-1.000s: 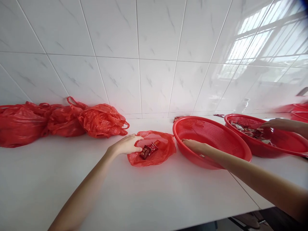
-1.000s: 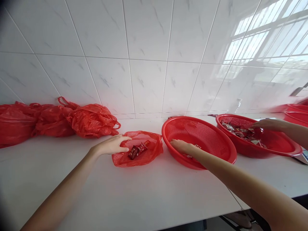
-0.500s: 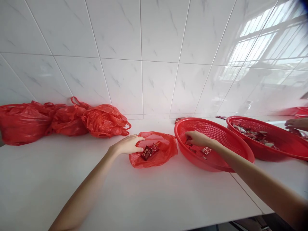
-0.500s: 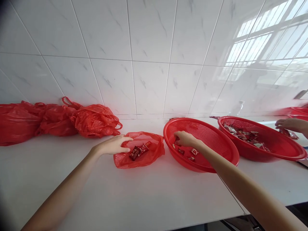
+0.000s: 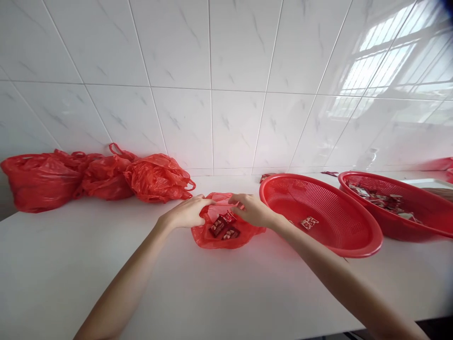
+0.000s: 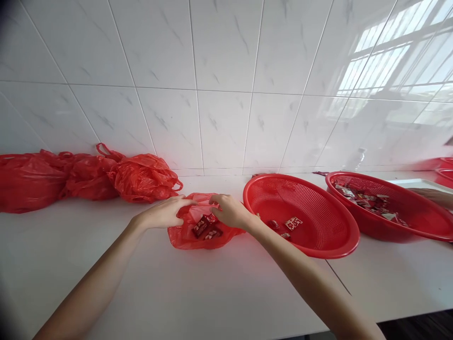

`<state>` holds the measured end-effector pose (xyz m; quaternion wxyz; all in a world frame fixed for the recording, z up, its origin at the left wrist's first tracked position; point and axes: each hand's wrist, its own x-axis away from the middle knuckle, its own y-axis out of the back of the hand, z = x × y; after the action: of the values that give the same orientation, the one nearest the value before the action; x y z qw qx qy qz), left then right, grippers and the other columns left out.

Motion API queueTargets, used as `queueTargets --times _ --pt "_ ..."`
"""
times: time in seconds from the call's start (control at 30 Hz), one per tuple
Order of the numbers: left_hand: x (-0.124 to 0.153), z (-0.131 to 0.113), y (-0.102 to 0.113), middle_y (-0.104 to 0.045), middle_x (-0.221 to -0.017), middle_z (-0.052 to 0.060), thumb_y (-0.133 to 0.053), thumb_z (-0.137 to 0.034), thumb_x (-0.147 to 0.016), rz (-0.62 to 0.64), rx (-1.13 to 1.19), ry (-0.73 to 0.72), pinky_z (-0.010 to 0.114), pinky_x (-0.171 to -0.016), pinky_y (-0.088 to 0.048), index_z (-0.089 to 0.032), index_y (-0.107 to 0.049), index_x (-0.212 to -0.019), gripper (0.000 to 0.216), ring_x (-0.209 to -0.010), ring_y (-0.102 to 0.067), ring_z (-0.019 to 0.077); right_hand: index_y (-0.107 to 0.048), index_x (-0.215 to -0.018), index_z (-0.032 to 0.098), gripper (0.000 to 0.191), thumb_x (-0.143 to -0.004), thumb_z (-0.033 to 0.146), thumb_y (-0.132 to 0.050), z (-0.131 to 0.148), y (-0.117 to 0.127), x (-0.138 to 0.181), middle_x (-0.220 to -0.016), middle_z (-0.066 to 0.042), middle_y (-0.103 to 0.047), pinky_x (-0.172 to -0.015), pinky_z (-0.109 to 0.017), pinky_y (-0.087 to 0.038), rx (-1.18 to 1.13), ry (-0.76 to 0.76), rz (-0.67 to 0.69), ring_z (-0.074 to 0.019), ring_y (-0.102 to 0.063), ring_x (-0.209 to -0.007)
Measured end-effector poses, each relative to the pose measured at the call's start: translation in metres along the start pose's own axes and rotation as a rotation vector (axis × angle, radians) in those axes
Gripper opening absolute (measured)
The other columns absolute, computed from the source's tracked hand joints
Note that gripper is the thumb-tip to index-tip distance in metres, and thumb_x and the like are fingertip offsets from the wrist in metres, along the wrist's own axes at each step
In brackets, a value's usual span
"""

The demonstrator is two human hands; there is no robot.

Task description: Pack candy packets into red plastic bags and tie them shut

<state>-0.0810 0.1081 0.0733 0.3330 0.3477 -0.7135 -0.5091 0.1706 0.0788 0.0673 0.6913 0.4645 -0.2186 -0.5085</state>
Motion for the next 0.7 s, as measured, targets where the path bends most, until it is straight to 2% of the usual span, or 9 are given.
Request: queueTargets --times 0.07,0.13,0.27,0.37,0.43,0.53,0.7 --pt "0.001 0.003 0.001 -0.04 -0.155 0.006 -0.053 -0.016 -0.074 -0.004 0.004 0.018 0.044 -0.108 -0.043 -0.037 -0.041 -0.148 0.077 -0.147 -0.029 0.032 -0.065 -0.106 0.023 0.02 -0.093 0.029 -0.051 0.0 -0.006 0.004 -0.105 -0.005 -0.07 -0.07 -0.027 -0.046 0.043 0.005 0.084 -0.0185 -0.064 -0.089" --pt "0.002 0.004 0.003 -0.036 -0.158 0.005 -0.05 -0.016 -0.076 -0.026 0.008 0.034 0.046 -0.112 -0.038 -0.036 -0.042 -0.147 0.074 -0.148 -0.026 0.0314 -0.065 -0.097 0.023 0.017 -0.092 0.031 -0.051 0.0 -0.007 0.011 -0.092 -0.003 -0.07 -0.061 -0.026 -0.041 0.134 -0.007 0.181 -0.0177 -0.062 -0.078" --pt "0.004 0.009 0.011 -0.034 -0.159 0.007 -0.044 -0.014 -0.081 -0.113 0.011 0.081 0.047 -0.115 -0.034 -0.031 -0.047 -0.145 0.067 -0.148 -0.027 0.0304 -0.059 -0.074 0.022 0.011 -0.085 0.024 -0.057 0.004 -0.003 0.027 -0.065 0.001 -0.059 -0.055 -0.028 -0.031 0.305 0.003 0.337 -0.015 -0.05 -0.058" --pt "0.005 0.017 0.017 -0.037 -0.157 0.008 -0.04 -0.015 -0.083 -0.179 0.029 0.097 0.045 -0.116 -0.034 -0.026 -0.047 -0.145 0.064 -0.147 -0.03 0.0285 -0.056 -0.073 0.022 0.011 -0.084 0.021 -0.055 0.009 0.007 0.037 -0.062 0.002 -0.054 -0.053 -0.028 -0.029 0.385 -0.022 0.384 -0.0143 -0.046 -0.054" --pt "0.005 0.022 0.02 -0.039 -0.156 0.008 -0.04 -0.018 -0.083 -0.209 0.054 0.093 0.043 -0.116 -0.034 -0.024 -0.046 -0.146 0.063 -0.145 -0.034 0.027 -0.056 -0.077 0.023 0.008 -0.084 0.02 -0.054 0.013 0.017 0.041 -0.063 0.002 -0.054 -0.05 -0.028 -0.026 0.407 -0.052 0.351 -0.0144 -0.046 -0.054" --pt "0.007 0.025 0.023 -0.04 -0.155 0.007 -0.044 -0.023 -0.083 -0.265 0.097 0.082 0.042 -0.117 -0.034 -0.022 -0.042 -0.148 0.065 -0.144 -0.036 0.0261 -0.057 -0.082 0.022 0.008 -0.08 0.014 -0.055 0.017 0.027 0.043 -0.063 0.002 -0.053 -0.053 -0.027 -0.028 0.473 -0.024 0.235 -0.0154 -0.048 -0.056" --pt "0.009 0.017 0.025 -0.044 -0.153 0.005 -0.038 -0.021 -0.085 -0.322 0.147 0.07 0.039 -0.118 -0.033 -0.019 -0.045 -0.146 0.062 -0.143 -0.039 0.0233 -0.066 -0.095 0.021 0.021 -0.08 0.01 -0.058 0.017 0.027 0.038 -0.072 -0.002 -0.061 -0.075 -0.03 -0.039 0.428 0.11 0.034 -0.0201 -0.058 -0.078"
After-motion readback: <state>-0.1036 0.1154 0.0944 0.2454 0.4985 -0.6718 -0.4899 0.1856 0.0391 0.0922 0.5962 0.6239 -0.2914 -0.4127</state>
